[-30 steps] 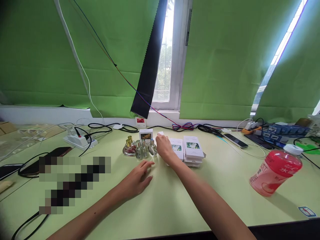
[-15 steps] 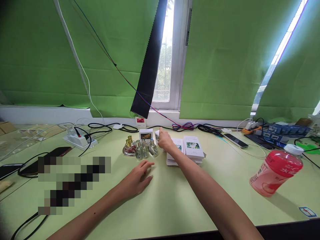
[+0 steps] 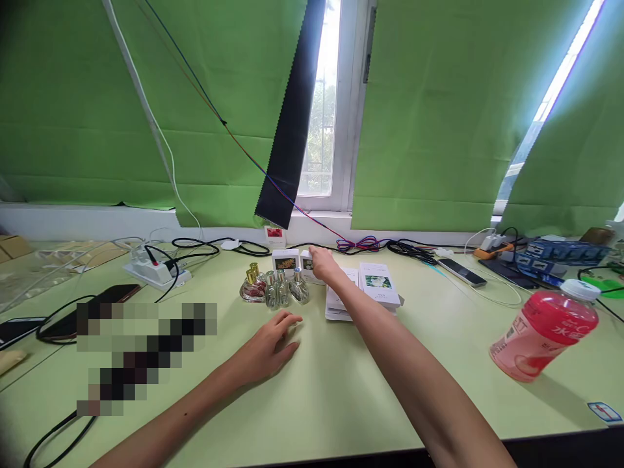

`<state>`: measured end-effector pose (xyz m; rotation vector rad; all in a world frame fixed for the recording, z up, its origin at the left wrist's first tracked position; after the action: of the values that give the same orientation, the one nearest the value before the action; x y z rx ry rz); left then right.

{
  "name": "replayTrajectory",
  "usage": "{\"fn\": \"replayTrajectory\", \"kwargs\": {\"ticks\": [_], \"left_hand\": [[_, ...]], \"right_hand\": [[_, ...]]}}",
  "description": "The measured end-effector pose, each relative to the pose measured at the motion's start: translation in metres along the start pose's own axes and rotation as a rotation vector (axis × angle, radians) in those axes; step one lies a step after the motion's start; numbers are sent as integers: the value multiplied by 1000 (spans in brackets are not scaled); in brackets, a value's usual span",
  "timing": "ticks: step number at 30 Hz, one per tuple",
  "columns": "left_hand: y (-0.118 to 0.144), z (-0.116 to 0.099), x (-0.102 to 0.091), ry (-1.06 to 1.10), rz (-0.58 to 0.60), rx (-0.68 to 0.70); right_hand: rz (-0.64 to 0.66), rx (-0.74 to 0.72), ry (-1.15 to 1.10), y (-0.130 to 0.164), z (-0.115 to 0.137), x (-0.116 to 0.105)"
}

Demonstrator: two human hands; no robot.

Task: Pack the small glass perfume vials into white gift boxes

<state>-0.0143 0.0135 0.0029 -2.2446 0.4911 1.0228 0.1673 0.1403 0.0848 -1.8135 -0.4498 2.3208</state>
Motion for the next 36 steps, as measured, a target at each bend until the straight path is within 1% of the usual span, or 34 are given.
{"fn": "replayTrajectory", "kwargs": {"ticks": [7, 12, 14, 17, 20, 21, 24, 26, 28, 33, 36], "left_hand": [[0, -1, -1, 26, -36, 17], [0, 0, 0, 14, -24, 17], [0, 0, 0, 17, -25, 19], [0, 0, 1, 16, -24, 23], [0, 1, 2, 13, -21, 23], [0, 1, 2, 12, -19, 21], [1, 0, 1, 17, -24, 12], [1, -1, 1, 29, -29, 5], [2, -1, 0, 37, -31, -1], [1, -2, 0, 39, -25, -6], [0, -2, 0, 39, -18, -3]], "right_hand": [[-50, -45, -44, -6, -1, 9], [-74, -64, -73, -3, -2, 13], [-80, -41, -69, 0, -2, 14], [-109, 39, -42, 7, 0, 16], [-173, 126, -11, 15, 8, 15], [-229, 141, -6, 18, 11, 13], [-398, 115, -26, 27, 24, 6], [-441, 103, -69, 32, 31, 3], [-432, 100, -117, 38, 37, 3], [-273, 31, -215, 51, 49, 15], [-205, 36, -218, 58, 52, 26]]}}
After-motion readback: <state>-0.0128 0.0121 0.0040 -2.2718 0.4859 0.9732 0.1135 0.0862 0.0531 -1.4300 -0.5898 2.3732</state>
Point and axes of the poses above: each hand's wrist, its own y-axis away from the middle knuckle, its own x-axis out of the palm, z = x × y, the point moved 3 cm from there along -y, towards the middle knuckle, and after that the axes turned 10 degrees about -z, right-handed, at the moved point
